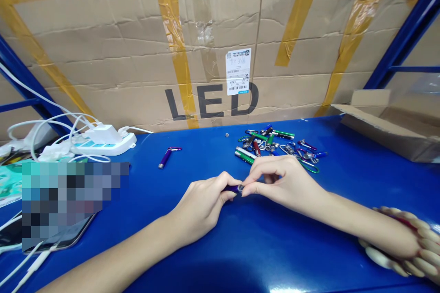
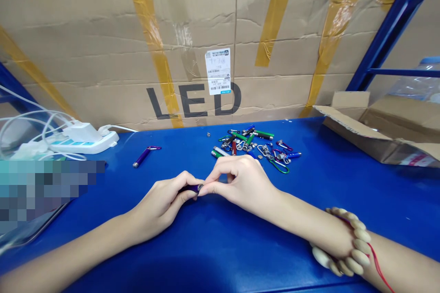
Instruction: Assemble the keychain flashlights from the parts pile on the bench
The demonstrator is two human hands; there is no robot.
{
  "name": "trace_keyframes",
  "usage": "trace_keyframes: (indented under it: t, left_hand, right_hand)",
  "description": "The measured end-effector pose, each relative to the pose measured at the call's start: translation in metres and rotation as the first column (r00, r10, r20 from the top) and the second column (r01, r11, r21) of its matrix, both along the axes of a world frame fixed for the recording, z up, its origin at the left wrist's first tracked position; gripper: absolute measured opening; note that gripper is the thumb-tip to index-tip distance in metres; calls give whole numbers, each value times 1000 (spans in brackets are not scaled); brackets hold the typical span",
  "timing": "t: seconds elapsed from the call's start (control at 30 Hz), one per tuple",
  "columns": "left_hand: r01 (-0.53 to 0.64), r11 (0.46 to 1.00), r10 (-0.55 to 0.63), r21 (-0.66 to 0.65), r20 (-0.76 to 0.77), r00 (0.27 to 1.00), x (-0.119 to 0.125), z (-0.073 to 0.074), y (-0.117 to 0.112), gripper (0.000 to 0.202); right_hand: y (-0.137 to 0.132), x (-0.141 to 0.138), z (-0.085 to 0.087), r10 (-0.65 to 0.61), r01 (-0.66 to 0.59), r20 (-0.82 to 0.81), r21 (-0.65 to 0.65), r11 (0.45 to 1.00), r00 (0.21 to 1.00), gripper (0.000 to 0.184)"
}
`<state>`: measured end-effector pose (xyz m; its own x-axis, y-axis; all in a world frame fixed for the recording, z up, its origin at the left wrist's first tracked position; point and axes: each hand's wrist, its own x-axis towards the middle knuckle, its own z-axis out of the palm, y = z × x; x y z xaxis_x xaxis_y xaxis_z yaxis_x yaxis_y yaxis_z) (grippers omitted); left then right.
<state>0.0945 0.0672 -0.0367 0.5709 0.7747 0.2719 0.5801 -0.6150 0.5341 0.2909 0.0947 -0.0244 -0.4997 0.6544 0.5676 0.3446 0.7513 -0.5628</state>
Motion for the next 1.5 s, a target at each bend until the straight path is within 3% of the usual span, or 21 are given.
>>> trace_keyframes:
  t: [0.6, 0.9, 1.27, 1.4, 1.5]
  left_hand:
    - [-38, 999, 38, 15, 40, 998, 1, -4, 4, 21]
    - [-66, 993, 58, 99, 82, 995, 1, -7, 5, 20]
    - [42, 996, -55, 81, 167, 984, -2, -11, 3, 4]
    - [51, 996, -63, 68, 185, 981, -3, -12, 3, 4]
    - [74, 992, -91, 102, 172, 981, -3, -13, 3, 5]
  right_hand:
    - [7, 4, -2, -77, 83, 69, -87, 993, 995, 37]
    - [11, 9, -2, 11, -18, 75, 100, 995, 997, 27]
    - [9, 9, -1, 159, -165, 73, 94, 982, 985, 27]
    - [7, 12, -2, 184, -229, 202, 235, 945, 962, 22]
    - [7, 15, -1, 179, -294, 370, 285, 912, 912, 32]
